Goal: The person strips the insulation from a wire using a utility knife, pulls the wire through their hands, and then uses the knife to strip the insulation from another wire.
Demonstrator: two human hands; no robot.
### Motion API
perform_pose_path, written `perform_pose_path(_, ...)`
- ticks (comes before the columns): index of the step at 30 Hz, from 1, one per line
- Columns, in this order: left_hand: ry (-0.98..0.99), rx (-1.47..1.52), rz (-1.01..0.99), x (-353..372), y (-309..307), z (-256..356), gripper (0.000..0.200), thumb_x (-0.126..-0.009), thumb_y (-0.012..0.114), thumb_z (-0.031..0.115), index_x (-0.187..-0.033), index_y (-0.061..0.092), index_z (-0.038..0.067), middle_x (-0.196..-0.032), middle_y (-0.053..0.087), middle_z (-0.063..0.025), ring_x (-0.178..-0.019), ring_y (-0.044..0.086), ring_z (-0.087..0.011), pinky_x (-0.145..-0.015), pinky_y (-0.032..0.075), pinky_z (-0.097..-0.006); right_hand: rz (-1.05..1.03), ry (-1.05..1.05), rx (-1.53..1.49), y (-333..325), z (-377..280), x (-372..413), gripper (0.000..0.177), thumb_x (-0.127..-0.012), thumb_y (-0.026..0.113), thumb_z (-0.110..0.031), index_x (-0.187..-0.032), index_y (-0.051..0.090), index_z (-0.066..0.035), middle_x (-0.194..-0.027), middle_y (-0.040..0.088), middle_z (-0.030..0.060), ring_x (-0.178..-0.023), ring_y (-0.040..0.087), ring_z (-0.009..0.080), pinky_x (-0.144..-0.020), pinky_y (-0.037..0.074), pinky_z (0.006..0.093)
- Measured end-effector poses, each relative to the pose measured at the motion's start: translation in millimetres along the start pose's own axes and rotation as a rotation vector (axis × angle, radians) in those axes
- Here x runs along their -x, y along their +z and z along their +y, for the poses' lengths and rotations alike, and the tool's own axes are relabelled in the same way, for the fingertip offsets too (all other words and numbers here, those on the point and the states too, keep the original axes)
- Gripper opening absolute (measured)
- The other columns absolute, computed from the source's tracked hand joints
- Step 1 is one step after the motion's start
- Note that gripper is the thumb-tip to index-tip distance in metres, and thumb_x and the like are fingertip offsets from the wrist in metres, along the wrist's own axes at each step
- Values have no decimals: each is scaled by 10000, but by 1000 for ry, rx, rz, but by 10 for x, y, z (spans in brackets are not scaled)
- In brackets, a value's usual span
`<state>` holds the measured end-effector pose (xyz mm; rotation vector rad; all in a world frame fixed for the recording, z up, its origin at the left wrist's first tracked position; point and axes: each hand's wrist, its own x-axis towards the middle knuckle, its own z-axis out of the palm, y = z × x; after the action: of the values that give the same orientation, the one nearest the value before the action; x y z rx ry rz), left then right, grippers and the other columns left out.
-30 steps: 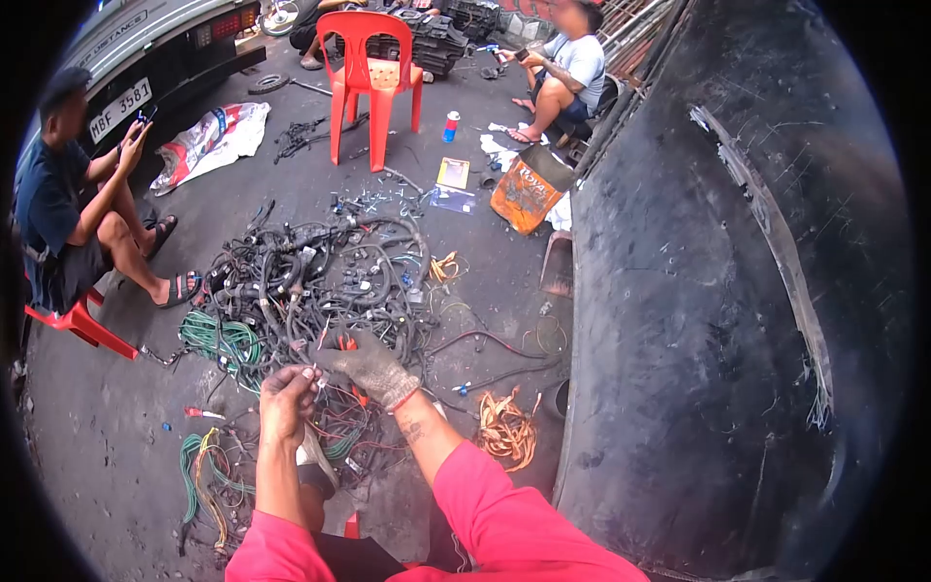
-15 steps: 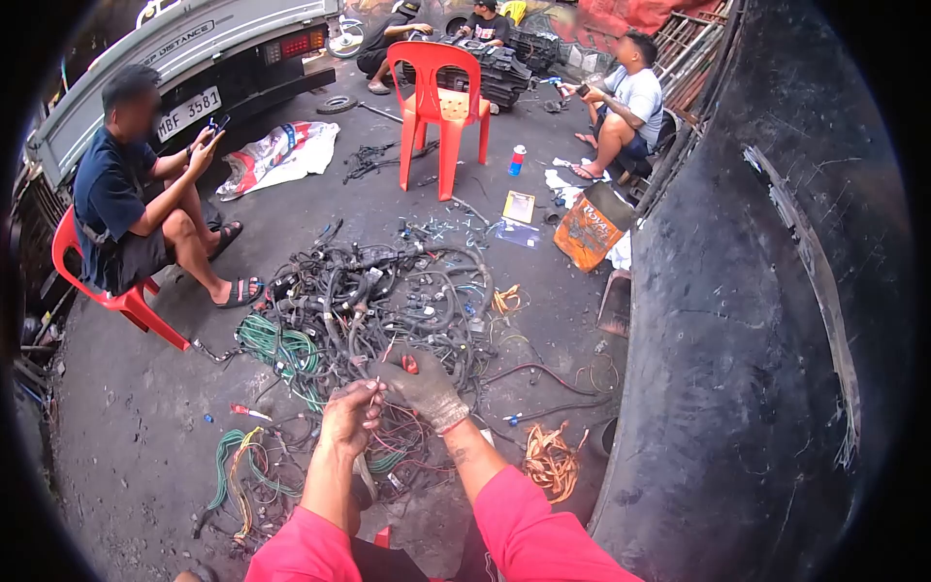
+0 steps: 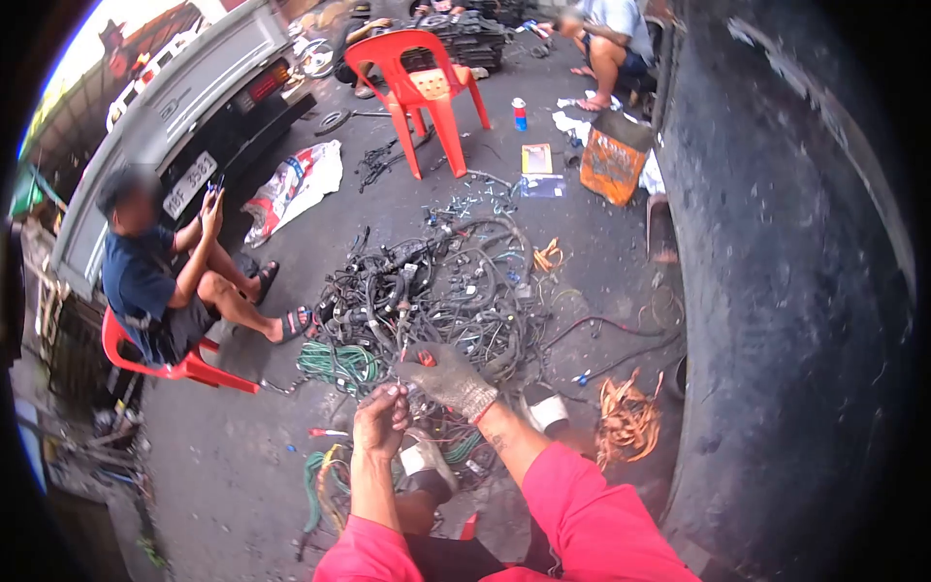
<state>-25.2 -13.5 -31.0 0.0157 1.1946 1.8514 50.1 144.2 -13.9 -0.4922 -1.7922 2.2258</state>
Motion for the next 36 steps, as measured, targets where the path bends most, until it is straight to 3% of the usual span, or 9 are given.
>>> perform_pose_path(4, -33, 31, -134, -13, -92, 69, 138, -898, 563, 124, -962, 590, 6, -731, 522, -31, -582, 422, -90, -482, 329, -205, 31, -30, -59, 34, -87, 40, 214, -809, 682, -257, -872, 672, -53, -695, 615, 4, -687, 552, 62, -649, 473, 281)
perform_pose_path(6, -44, 113, -164, 6, -78, 98, 113, -902, 554, 123, -952, 600, 32, -735, 518, -26, -577, 416, -92, -487, 335, -216, 48, -57, 31, 7, -60, -4, 236, -793, 667, -278, -869, 670, -54, -703, 633, 69, -684, 613, 137, -652, 485, 314)
perform_pose_path(9, -5, 105, -98, 14, -18, 59, 160, -855, 581, 104, -986, 559, 15, -768, 531, -57, -589, 439, -117, -491, 345, -231, 145, -137, 285, -42, -139, 4, 283, -746, 659, -308, -822, 653, -36, -781, 649, 200, -792, 654, 366, -686, 510, 423)
perform_pose_path(11, 34, 90, -84, -31, 62, -9, 188, -848, 584, 100, -1017, 552, 24, -776, 535, -55, -587, 432, -117, -497, 341, -237, 155, -143, 350, -62, -94, -30, 283, -722, 677, -307, -811, 660, -38, -779, 653, 195, -786, 659, 364, -685, 519, 431)
perform_pose_path(14, 118, -55, 8, -159, 265, -136, 428, -815, 610, 101, -1218, 512, -2, -1105, 619, -111, -958, 615, -244, -835, 499, -389, 179, -156, 485, -184, -106, -23, 306, -659, 716, -302, -811, 672, -40, -778, 661, 192, -754, 671, 365, -658, 545, 444)
perform_pose_path(15, 81, -10, -86, -237, 132, -166, 516, -805, 614, 100, -1288, 474, -18, -1239, 579, -141, -1152, 560, -294, -999, 429, -449, 149, -110, 522, -230, -126, -34, 247, -702, 662, -247, -855, 674, -52, -840, 666, 193, -792, 677, 354, -683, 547, 441)
perform_pose_path(28, 123, -126, -82, -479, 656, -412, 377, -817, 603, 69, -1176, 572, -45, -1099, 654, -136, -1018, 631, -255, -936, 478, -383, 276, 102, 527, -706, -350, 150, 207, -735, 655, -230, -828, 664, -45, -842, 657, 181, -852, 672, 350, -698, 550, 442)
perform_pose_path(31, 141, -186, 14, -446, 672, -403, 301, -821, 623, 84, -1096, 603, -37, -1038, 667, -123, -934, 642, -223, -840, 504, -350, 331, 20, 542, -663, -214, 89, 197, -749, 649, -230, -810, 658, -43, -812, 655, 180, -825, 674, 336, -699, 543, 432)
perform_pose_path(36, 79, -71, -112, -371, 608, -276, 143, -838, 629, 84, -965, 615, 20, -845, 633, -79, -671, 558, -170, -582, 421, -297, 280, 65, 283, -685, -211, 74, 241, -763, 628, -278, -825, 658, -47, -753, 656, 169, -747, 670, 321, -680, 527, 413)
